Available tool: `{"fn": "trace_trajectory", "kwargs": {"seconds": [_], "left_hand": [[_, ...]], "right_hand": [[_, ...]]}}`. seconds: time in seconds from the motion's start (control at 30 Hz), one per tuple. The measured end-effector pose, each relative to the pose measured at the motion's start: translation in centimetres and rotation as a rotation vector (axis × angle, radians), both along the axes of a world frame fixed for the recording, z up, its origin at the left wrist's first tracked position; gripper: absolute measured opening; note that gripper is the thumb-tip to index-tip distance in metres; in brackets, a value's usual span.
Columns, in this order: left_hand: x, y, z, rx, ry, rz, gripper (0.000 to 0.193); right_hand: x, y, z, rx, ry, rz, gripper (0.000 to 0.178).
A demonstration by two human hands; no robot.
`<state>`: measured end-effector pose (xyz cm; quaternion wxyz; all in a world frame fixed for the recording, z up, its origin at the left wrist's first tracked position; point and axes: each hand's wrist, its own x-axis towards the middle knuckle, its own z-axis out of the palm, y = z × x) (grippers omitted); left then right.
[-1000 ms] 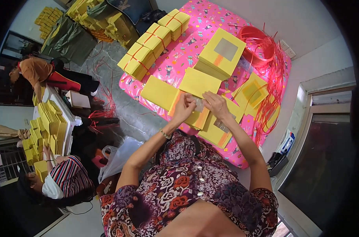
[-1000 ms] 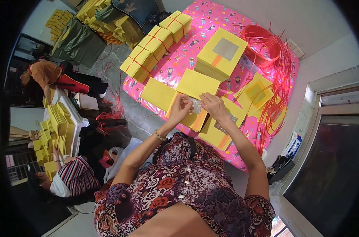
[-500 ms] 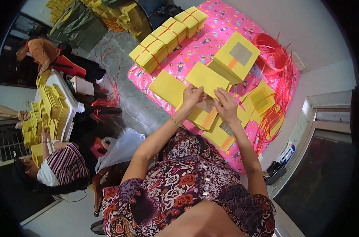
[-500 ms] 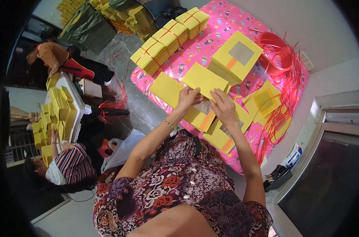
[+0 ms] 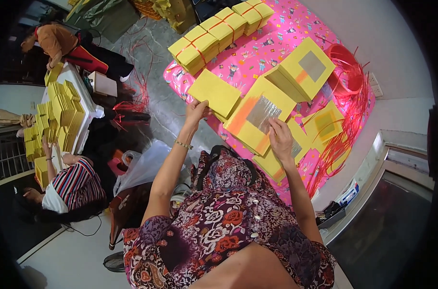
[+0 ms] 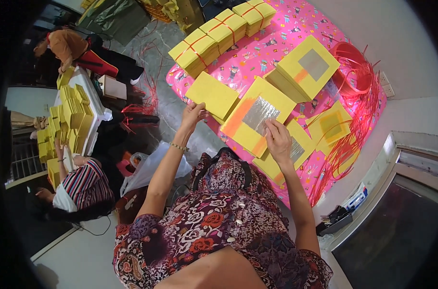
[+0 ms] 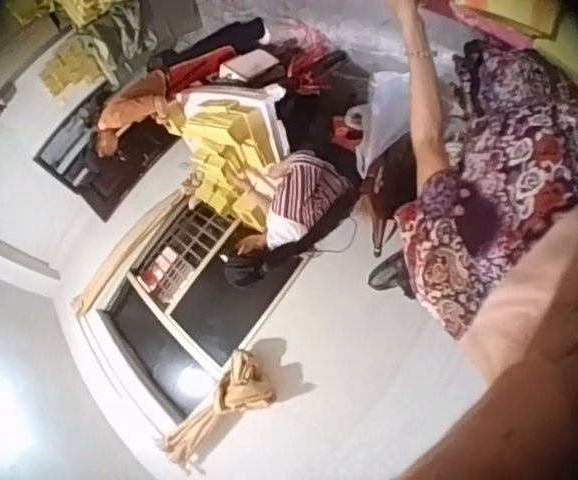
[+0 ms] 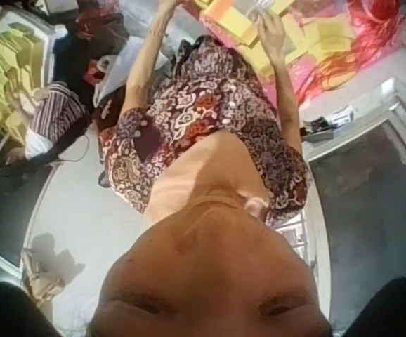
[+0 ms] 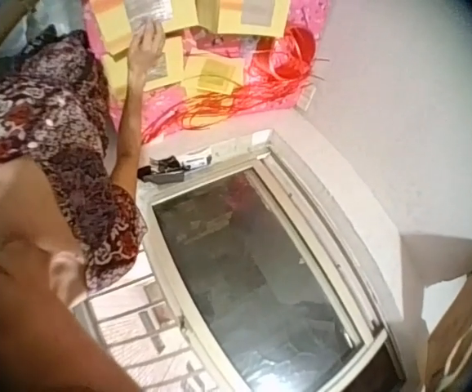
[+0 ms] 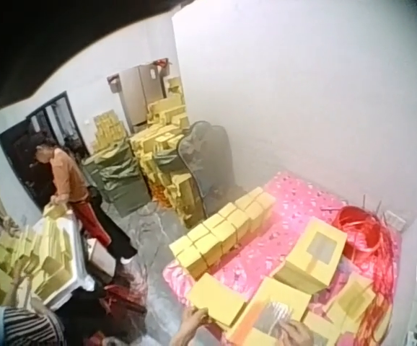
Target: Folding yellow ritual paper sheets and stacking them into bundles.
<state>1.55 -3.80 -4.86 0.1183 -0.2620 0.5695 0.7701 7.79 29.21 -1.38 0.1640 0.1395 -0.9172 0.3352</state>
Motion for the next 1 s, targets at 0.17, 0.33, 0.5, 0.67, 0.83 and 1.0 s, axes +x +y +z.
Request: {"fn": "trace_trajectory", "kwargs": {"seconds": [0.17, 0.33, 0.5, 0.67, 0.83, 1.0], "left_hand": [[-0.1, -0.1, -1.9, -0.017, 0.016, -0.04, 0.02], [-0.4, -1.3, -3.4, -0.056, -0.015, -0.101, 0.016], [-0.5, -1.5, -3.6, -0.206, -0.022, -0.166, 0.018], [-0.2, 0.0, -3.1, -0.307, -0.001, -0.049, 0.019], [-0.1, -0.5, -3.9, -0.307, -0.03, -0.036, 0.021], [-0.6, 0.6, -3.3, -0.413, 0.007, 0.027, 0.029]], "right_hand": [[-0.1, -0.2, -0.1, 0.032, 0.013, 0.007, 0.028], [-0.1, -0.3, -0.3, 0.041, 0.029, 0.02, 0.028], [0.0, -0.3, -0.4, 0.031, 0.026, 0.023, 0.027], [0.1, -0.2, -0.2, 0.045, 0.011, 0.029, 0.026], [0.0, -0.5, -0.1, 0.035, 0.018, 0.028, 0.027], [0.2, -0.1, -0.1, 0.028, -0.004, 0.036, 0.028]]}}
